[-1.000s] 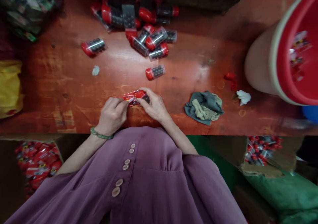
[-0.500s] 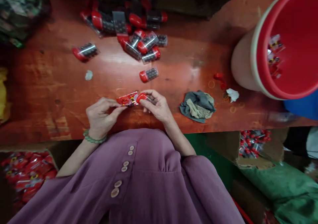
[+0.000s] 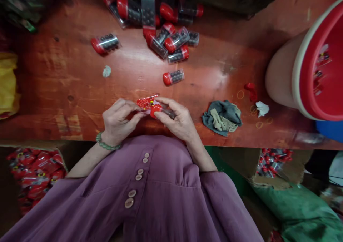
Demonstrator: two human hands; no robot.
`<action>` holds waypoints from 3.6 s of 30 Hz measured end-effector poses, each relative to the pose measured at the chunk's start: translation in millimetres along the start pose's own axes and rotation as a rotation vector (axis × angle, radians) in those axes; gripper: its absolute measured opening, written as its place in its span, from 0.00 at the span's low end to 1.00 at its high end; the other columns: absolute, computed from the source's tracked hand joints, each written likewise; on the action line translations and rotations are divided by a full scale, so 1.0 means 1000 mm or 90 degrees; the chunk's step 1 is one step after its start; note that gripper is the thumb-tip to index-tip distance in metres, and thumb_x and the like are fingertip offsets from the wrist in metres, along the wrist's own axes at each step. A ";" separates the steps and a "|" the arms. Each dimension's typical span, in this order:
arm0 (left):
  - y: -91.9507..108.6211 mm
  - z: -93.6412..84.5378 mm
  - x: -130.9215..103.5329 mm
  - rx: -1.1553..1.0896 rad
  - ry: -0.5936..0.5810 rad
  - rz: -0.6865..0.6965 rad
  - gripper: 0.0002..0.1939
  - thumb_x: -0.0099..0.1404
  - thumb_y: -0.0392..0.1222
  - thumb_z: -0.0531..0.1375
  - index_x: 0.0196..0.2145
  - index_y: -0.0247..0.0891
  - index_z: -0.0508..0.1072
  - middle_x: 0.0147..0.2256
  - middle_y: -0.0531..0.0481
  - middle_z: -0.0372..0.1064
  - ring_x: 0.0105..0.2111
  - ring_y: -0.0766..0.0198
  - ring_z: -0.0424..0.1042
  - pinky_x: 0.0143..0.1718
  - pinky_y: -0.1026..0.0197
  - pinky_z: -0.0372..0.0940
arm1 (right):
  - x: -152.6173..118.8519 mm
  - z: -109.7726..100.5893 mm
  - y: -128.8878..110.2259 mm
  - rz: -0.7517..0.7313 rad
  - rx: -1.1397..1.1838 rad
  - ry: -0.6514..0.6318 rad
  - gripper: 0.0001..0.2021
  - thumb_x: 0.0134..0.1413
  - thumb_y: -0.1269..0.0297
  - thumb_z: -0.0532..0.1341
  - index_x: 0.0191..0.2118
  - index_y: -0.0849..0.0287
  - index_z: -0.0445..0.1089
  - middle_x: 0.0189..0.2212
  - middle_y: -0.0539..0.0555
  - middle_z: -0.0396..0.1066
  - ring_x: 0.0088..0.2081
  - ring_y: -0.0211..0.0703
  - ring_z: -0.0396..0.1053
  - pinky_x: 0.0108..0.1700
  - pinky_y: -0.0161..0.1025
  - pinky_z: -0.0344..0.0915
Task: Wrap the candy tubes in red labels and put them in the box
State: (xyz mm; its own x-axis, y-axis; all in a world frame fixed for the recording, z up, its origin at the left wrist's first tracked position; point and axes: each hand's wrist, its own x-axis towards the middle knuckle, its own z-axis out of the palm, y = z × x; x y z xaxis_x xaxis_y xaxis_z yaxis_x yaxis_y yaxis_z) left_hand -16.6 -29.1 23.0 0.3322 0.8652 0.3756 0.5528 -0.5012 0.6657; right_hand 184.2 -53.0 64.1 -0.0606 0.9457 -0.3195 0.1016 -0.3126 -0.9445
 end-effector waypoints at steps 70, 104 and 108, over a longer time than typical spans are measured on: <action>0.003 0.006 0.012 -0.874 0.214 -0.674 0.13 0.48 0.45 0.75 0.30 0.37 0.81 0.31 0.51 0.79 0.33 0.68 0.75 0.44 0.63 0.69 | 0.030 0.043 0.033 -0.229 -0.133 0.032 0.10 0.60 0.68 0.62 0.47 0.56 0.73 0.40 0.54 0.78 0.37 0.39 0.75 0.41 0.41 0.74; -0.006 0.011 0.021 -0.915 0.109 -0.630 0.15 0.51 0.50 0.74 0.32 0.38 0.81 0.31 0.49 0.78 0.29 0.67 0.73 0.32 0.63 0.69 | 0.048 0.055 0.034 -0.085 0.100 0.023 0.16 0.56 0.55 0.67 0.48 0.51 0.70 0.41 0.50 0.75 0.28 0.32 0.72 0.31 0.34 0.75; 0.006 0.016 0.013 -0.911 0.099 -0.662 0.19 0.48 0.54 0.74 0.30 0.37 0.80 0.29 0.50 0.77 0.29 0.66 0.72 0.37 0.60 0.69 | 0.044 0.049 0.042 -0.273 -0.082 0.094 0.18 0.54 0.57 0.69 0.50 0.50 0.71 0.43 0.52 0.73 0.43 0.42 0.74 0.44 0.41 0.75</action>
State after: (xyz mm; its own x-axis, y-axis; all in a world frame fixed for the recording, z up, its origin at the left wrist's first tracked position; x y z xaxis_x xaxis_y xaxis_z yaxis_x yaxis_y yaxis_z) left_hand 3.1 -20.4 21.5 0.1964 0.8233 -0.5325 -0.5950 0.5318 0.6027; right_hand 137.4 -29.0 6.7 0.0172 0.9926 0.1199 0.2215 0.1132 -0.9686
